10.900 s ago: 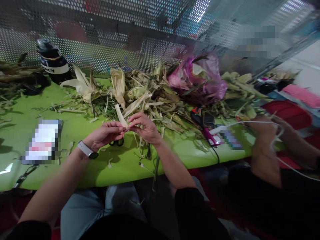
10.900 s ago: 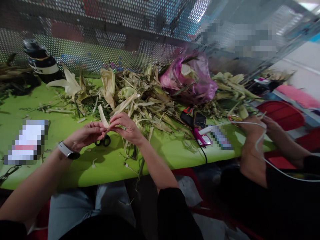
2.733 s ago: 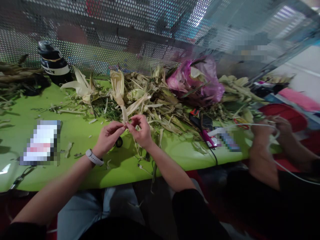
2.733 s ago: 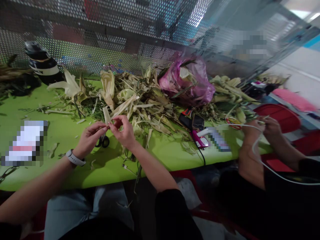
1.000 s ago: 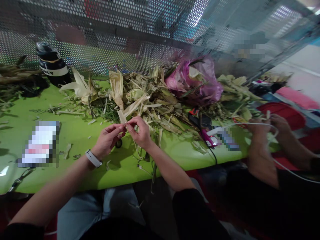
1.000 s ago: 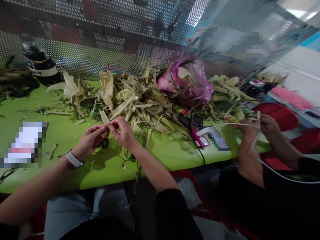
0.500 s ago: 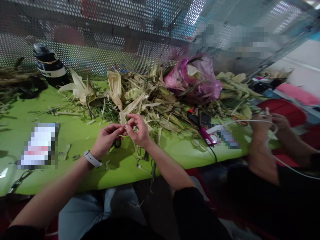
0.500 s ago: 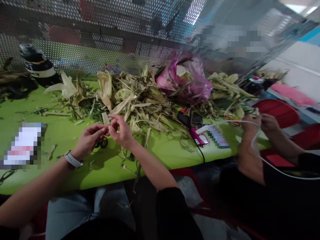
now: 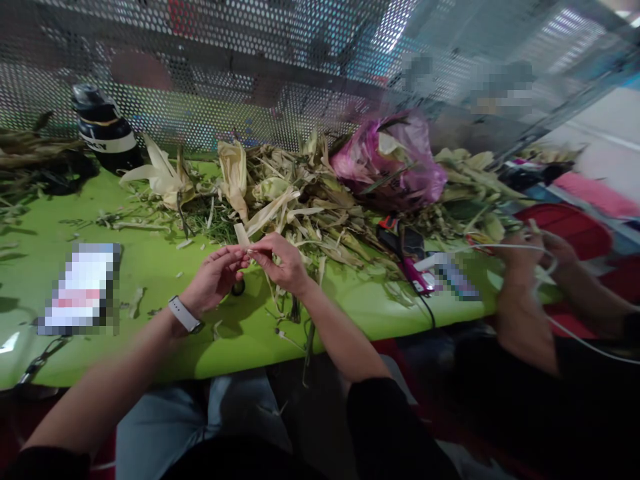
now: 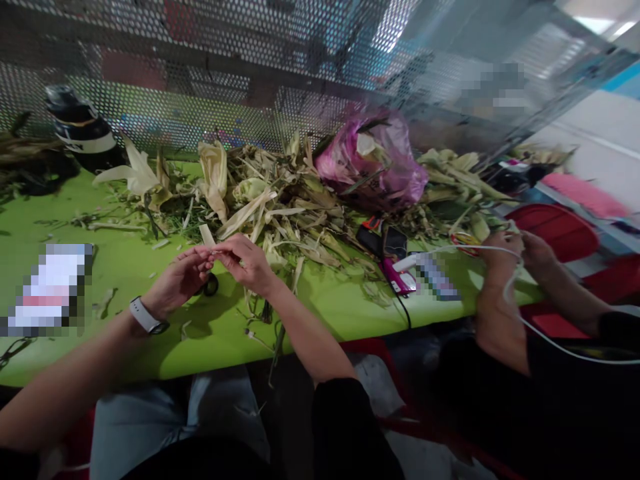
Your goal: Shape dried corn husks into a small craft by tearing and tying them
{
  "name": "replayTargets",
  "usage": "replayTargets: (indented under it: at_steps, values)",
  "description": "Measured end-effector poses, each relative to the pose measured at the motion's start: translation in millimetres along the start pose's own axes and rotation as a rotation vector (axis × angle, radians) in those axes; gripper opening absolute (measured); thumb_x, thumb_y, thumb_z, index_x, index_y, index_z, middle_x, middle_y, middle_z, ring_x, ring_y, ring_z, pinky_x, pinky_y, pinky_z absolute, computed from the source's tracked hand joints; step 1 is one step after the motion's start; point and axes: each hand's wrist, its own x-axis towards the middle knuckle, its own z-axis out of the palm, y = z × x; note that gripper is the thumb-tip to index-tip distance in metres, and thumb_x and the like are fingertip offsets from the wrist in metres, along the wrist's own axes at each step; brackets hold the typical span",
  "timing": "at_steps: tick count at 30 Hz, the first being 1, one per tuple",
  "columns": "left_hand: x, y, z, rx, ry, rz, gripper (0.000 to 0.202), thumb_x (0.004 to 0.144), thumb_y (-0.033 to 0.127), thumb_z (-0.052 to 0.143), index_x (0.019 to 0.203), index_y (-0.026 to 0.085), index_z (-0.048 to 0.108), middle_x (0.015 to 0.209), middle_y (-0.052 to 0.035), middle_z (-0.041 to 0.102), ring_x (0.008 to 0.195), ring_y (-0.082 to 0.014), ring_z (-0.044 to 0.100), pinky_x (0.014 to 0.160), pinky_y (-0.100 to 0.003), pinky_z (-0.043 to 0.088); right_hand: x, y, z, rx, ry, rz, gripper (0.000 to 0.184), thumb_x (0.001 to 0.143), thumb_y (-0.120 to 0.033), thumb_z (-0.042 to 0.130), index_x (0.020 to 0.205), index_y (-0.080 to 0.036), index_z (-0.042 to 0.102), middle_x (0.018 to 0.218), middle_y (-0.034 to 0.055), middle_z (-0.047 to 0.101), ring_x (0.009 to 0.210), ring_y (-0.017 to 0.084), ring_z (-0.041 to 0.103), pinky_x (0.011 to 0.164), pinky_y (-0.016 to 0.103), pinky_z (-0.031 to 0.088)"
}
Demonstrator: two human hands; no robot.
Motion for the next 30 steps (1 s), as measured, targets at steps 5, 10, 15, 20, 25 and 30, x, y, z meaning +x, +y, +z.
replayTargets:
  at_steps: [5,10,15,20,25,30]
  values:
    - [-0.9,0.7,-0.7,-0.068,-0.044,-0.036,0.009,0.078,0.011,0.070,0.086,0.009,0.068,0.072,-0.0012,0.068,0.059,-0.0051,0.063,0.050,-0.009,0.051,1.4,5.5,1.6,-0.055,-0.005,-0.026,0.012,0.094,-0.028,0.058,0.097,-0.022,0.067,0.087,0.0042,0.066,0.082,0.015,0.061,0.072,0.029,0.052]
    - [-3.2,2.3,0.8,-0.107,-0.024,-0.069,0.006,0.081,0.010,0.067,0.086,0.010,0.067,0.071,-0.0010,0.067,0.058,-0.0049,0.063,0.046,-0.008,0.049,-1.9,7.4,7.0,-0.124,0.052,-0.085,0.008,0.093,-0.025,0.058,0.098,-0.022,0.065,0.087,0.0038,0.066,0.083,0.015,0.062,0.075,0.030,0.052]
    - [-5.2,-1.0,5.6,-0.075,0.011,-0.038,0.005,0.080,0.012,0.069,0.085,0.012,0.069,0.069,-0.0008,0.068,0.059,-0.0069,0.064,0.047,-0.011,0.051,-6.6,5.3,12.7,-0.171,0.106,-0.031,0.006,0.093,-0.023,0.057,0.097,-0.021,0.061,0.088,0.0046,0.064,0.082,0.015,0.061,0.070,0.029,0.053]
    - [-5.6,-8.9,4.9,0.025,0.018,0.044,0.017,0.072,0.019,0.079,0.085,0.013,0.070,0.074,-0.0029,0.071,0.066,-0.0107,0.067,0.050,-0.015,0.052,-6.7,0.3,16.8,-0.110,0.155,0.108,0.006,0.091,-0.026,0.058,0.093,-0.021,0.056,0.079,0.0001,0.058,0.066,0.011,0.055,0.060,0.025,0.049]
    - [-5.2,-12.7,0.9,0.234,0.037,0.175,0.024,0.069,0.031,0.082,0.084,0.015,0.072,0.072,-0.0017,0.070,0.065,-0.0116,0.066,0.052,-0.019,0.052,-8.9,1.1,20.0,0.041,0.162,0.232,0.034,0.090,-0.031,0.058,0.121,-0.022,0.045,0.074,-0.0035,0.055,0.061,0.010,0.055,0.057,0.024,0.049]
    - [-5.3,-11.5,2.5,0.321,0.073,0.215,0.026,0.067,0.031,0.083,0.084,0.015,0.073,0.079,-0.0030,0.072,0.070,-0.0124,0.067,0.049,-0.016,0.048,-11.3,4.0,18.8,0.038,0.116,0.232,0.039,0.092,-0.031,0.054,0.128,-0.022,0.043,0.075,-0.0024,0.057,0.064,0.011,0.057,0.060,0.025,0.051]
